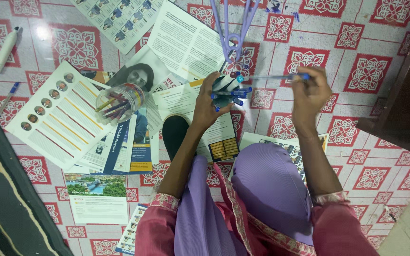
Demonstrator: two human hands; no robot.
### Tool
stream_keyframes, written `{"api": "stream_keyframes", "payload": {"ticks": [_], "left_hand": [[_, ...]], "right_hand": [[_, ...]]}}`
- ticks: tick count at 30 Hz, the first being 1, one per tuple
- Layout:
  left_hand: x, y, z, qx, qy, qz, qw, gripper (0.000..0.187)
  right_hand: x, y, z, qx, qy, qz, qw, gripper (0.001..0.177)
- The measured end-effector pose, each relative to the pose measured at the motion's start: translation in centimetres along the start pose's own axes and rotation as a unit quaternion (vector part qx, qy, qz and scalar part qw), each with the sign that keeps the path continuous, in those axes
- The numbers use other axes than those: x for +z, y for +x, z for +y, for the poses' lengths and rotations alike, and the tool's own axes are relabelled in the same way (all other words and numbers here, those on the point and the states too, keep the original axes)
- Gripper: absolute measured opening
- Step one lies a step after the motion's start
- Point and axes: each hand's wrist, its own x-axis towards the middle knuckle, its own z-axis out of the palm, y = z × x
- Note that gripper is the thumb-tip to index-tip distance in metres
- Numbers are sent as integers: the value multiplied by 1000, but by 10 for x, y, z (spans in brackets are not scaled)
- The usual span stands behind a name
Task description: The person sorts through various documents, brochures, and papers scattered on a patterned floor, moving some items like pens and a toy car onto a wall shelf.
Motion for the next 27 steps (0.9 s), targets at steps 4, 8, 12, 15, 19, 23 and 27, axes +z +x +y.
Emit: {"api": "stream_keyframes", "payload": {"ticks": [4, 8, 12, 15, 19, 23, 27], "left_hand": [[2, 0, -1, 5, 7, 0, 1000, 102], [2, -1, -2, 15, 24, -3, 1000, 104], [1, -2, 1, 24, 21, 11, 999, 105], [-5, -9, 6, -14, -5, 15, 1000, 105], [-9, -21, 8, -18, -63, 60, 996, 102], [-11, -29, -1, -30, -149, 145, 978, 91], [-20, -48, -24, -163, -271, 193, 929, 89]], "right_hand": [[-9, -28, -69, -65, 4, -4, 998, 15], [10, -31, -84, -166, -138, -98, 972, 12], [44, -33, -87, -170, -205, -191, 945, 15], [61, -28, -88, -134, -205, -288, 926, 22], [67, -29, -85, -160, -220, -316, 909, 24], [65, -32, -80, -83, -223, -287, 928, 22], [65, -31, -81, -53, -224, -290, 929, 22]]}}
